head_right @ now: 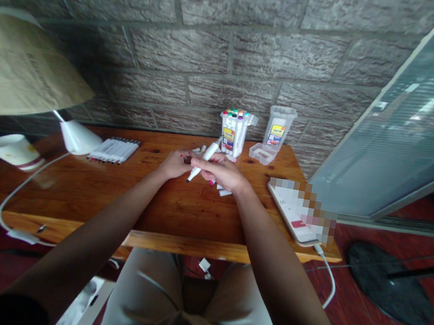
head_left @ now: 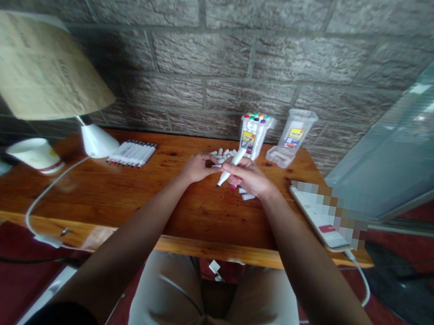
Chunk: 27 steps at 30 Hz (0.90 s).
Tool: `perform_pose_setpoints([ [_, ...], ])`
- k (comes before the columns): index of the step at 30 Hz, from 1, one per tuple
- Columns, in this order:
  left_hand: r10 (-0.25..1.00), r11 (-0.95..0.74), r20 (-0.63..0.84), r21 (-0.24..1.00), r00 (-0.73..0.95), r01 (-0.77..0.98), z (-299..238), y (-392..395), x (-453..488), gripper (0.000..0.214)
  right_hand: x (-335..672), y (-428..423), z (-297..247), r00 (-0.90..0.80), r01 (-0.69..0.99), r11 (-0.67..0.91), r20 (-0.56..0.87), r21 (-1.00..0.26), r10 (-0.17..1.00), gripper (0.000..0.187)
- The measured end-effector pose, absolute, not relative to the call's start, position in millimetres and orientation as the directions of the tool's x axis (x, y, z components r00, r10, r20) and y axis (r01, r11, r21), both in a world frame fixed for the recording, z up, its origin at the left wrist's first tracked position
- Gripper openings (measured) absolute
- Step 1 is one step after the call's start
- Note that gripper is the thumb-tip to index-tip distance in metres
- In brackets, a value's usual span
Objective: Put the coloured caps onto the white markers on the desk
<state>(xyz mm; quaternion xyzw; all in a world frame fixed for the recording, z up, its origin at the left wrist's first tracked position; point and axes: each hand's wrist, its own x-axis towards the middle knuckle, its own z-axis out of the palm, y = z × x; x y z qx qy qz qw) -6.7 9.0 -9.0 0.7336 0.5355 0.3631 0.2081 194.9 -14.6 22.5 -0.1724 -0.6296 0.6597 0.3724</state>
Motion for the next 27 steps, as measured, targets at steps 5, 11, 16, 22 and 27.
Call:
perform_pose_setpoints([
  [5, 0.93, -0.359, 0.324, 0.705, 0.172, 0.612, -13.0, 11.7, -7.8, 0.032, 194.2, -10.9, 17.6, -0.654, -0.266, 0.062, 0.228, -0.962, 0.722, 0.038],
  [11, 0.922, -0.371, 0.347, 0.674, 0.17, 0.639, -13.7, 12.0, -9.6, 0.023, 192.9, -10.8, 16.7, -0.64, -0.259, 0.034, 0.198, -0.965, 0.742, 0.034],
  [16, 0.921, -0.376, 0.342, 0.656, 0.187, 0.655, -10.8, 10.0, -9.4, 0.02, 192.1, -10.7, 15.3, -0.642, -0.259, 0.007, 0.178, -0.966, 0.746, 0.031],
  [22, 0.921, -0.376, 0.34, 0.657, 0.188, 0.653, -10.8, 10.2, -9.4, 0.022, 192.0, -8.0, 11.2, -0.632, -0.252, 0.011, 0.173, -0.968, 0.755, 0.029],
  [27, 0.921, -0.378, 0.342, 0.663, 0.187, 0.646, -12.2, 11.2, -9.7, 0.022, 191.7, -7.6, 10.1, -0.634, -0.242, 0.019, 0.173, -0.97, 0.754, 0.03],
])
